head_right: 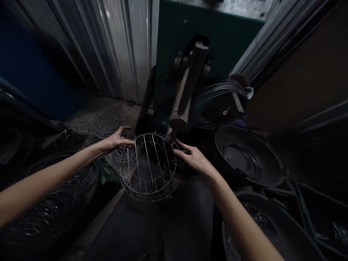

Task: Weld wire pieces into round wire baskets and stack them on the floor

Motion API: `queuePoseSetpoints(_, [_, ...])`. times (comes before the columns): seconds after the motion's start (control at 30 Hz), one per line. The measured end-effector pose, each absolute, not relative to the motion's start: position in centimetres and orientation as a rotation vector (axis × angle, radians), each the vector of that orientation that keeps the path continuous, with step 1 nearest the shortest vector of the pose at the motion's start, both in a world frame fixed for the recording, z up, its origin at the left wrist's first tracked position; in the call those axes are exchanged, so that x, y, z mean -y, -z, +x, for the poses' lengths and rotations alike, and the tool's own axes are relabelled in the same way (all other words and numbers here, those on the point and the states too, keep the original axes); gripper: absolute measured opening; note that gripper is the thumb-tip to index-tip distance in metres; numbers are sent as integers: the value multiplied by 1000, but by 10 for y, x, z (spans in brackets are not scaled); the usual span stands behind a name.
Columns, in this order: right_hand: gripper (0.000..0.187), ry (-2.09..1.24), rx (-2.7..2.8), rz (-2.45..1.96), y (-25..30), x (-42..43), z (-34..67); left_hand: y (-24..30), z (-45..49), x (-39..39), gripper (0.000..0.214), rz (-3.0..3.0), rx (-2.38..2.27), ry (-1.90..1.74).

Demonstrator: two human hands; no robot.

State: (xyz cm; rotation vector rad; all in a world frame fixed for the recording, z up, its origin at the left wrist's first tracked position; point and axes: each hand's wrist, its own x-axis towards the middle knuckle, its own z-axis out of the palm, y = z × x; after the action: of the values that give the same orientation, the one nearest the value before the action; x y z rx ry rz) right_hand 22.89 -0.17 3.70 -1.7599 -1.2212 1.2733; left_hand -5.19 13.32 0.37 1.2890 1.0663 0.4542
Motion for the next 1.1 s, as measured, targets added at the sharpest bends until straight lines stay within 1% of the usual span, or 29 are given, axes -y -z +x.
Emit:
queuePoseSetpoints(0.07, [56, -1287, 1211, -1731, -35, 1, 230, 1, -54, -134, 93, 1308, -1047, -471])
queuePoseSetpoints(0.13, [51, -1229, 1210, -1732, -31, 0, 234, 6, -56, -136, 95, 1337, -1024, -480])
queuePoseSetpoints(0.23, [51, -1063, 1185, -1865, -26, -3, 240, 12, -57, -138, 96, 1386, -987, -489])
queuePoseSetpoints(0.3, [51, -1010, 1145, -1958, -24, -5, 242, 13, -57, -138, 98, 1410, -968, -488])
queuePoseSetpoints(0.43, [38, -1113, 1055, -1926, -26, -9, 238, 9, -55, -137, 102, 1436, -980, -492])
queuePoseSetpoints(0.6, [31, -1270, 930, -1850, -33, -15, 233, 6, -52, -137, 103, 1423, -1017, -488])
queuePoseSetpoints(0.8, [30, -1343, 894, -1870, -32, -21, 236, 8, -51, -137, 100, 1407, -1017, -501])
queuePoseSetpoints(1.03, [25, -1378, 862, -1885, -37, -23, 235, 7, -53, -137, 102, 1409, -1005, -521])
queuePoseSetpoints(1.1, [27, -1394, 890, -1891, -39, -23, 234, 8, -54, -138, 103, 1411, -995, -517])
